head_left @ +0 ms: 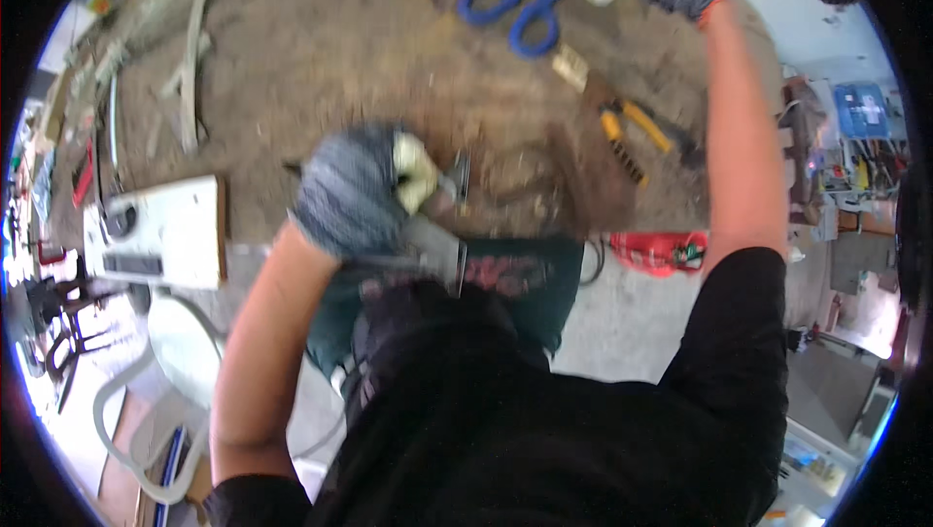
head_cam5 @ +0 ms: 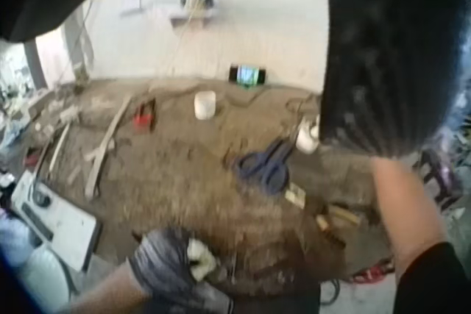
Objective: Assembling and finishing metal channel letters for a sign at a workbench.
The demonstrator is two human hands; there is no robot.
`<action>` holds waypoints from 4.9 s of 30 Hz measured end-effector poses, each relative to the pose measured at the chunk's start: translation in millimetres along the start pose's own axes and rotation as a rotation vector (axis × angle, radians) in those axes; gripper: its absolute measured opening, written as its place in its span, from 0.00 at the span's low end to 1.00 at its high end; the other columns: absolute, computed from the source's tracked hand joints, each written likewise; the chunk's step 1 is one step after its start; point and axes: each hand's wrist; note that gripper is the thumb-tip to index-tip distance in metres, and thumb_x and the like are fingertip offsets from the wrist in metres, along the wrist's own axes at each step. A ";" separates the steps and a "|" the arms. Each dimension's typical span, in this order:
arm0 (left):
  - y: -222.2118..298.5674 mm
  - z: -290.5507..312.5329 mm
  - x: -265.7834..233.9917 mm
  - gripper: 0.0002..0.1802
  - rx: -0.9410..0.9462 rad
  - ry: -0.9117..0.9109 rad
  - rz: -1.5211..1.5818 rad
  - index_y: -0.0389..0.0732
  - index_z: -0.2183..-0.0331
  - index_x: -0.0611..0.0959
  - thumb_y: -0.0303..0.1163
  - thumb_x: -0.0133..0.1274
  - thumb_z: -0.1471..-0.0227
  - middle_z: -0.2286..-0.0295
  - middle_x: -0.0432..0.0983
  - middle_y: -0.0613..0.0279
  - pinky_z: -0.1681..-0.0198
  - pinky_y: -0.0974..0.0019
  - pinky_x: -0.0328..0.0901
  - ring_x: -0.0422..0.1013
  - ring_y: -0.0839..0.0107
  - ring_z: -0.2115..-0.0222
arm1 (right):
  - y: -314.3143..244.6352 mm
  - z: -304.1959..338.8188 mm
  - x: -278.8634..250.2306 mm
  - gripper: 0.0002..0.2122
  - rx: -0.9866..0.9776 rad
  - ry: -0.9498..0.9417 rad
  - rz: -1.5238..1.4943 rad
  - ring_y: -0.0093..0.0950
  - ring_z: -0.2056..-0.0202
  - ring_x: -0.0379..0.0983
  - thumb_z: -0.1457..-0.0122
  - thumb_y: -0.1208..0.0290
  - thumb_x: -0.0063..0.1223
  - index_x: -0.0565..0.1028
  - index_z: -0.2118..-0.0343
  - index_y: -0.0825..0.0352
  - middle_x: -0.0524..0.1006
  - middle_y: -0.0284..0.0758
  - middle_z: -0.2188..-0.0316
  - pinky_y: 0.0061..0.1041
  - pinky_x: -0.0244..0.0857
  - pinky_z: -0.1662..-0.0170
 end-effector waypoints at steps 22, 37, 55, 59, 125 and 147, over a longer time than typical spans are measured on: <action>-9.2 9.1 7.7 0.06 -0.001 0.085 -0.192 0.40 0.71 0.85 0.27 0.67 0.52 0.72 0.82 0.57 0.64 0.63 0.74 0.79 0.62 0.70 | -211.1 144.8 33.5 0.14 -0.815 -0.055 0.005 0.40 0.61 0.81 0.43 0.59 0.64 0.85 0.59 0.61 0.84 0.41 0.63 0.36 0.74 0.55; -12.1 9.0 9.6 0.06 -0.012 0.084 -0.224 0.40 0.71 0.84 0.27 0.67 0.52 0.72 0.82 0.57 0.63 0.63 0.74 0.79 0.63 0.70 | -194.8 157.0 36.5 0.14 -0.697 -0.132 -0.138 0.42 0.59 0.80 0.43 0.60 0.63 0.84 0.58 0.63 0.84 0.42 0.61 0.38 0.74 0.52; -7.0 6.1 5.5 0.06 -0.083 0.042 -0.151 0.40 0.71 0.86 0.29 0.68 0.53 0.71 0.82 0.57 0.62 0.63 0.74 0.79 0.62 0.70 | -207.0 156.6 48.2 0.14 -0.740 -0.011 -0.059 0.40 0.60 0.80 0.43 0.62 0.62 0.84 0.57 0.62 0.83 0.40 0.61 0.38 0.73 0.54; -8.3 6.4 6.9 0.07 -0.074 0.047 -0.219 0.41 0.70 0.86 0.30 0.68 0.53 0.71 0.82 0.55 0.62 0.63 0.74 0.80 0.61 0.69 | -217.1 146.4 42.5 0.11 -0.858 -0.108 0.020 0.43 0.66 0.79 0.41 0.65 0.54 0.80 0.63 0.66 0.82 0.42 0.68 0.42 0.69 0.62; 4.0 23.7 -8.3 0.07 -0.065 0.061 -0.183 0.41 0.70 0.88 0.23 0.65 0.57 0.71 0.82 0.55 0.63 0.61 0.73 0.79 0.57 0.69 | -177.4 279.3 123.9 0.18 0.011 0.551 -0.396 0.42 0.56 0.77 0.52 0.69 0.73 0.83 0.56 0.64 0.82 0.40 0.59 0.39 0.70 0.49; -3.8 22.9 -6.4 0.04 -0.028 0.084 -0.096 0.41 0.73 0.85 0.24 0.64 0.55 0.73 0.82 0.57 0.65 0.61 0.73 0.79 0.60 0.71 | -182.5 270.2 152.4 0.14 0.162 0.742 -0.505 0.36 0.58 0.78 0.45 0.74 0.70 0.81 0.56 0.69 0.80 0.40 0.61 0.33 0.72 0.51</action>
Point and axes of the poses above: each hand's wrist, its own z-axis away from the middle knuckle, its own x-axis out of the palm, y = z × x
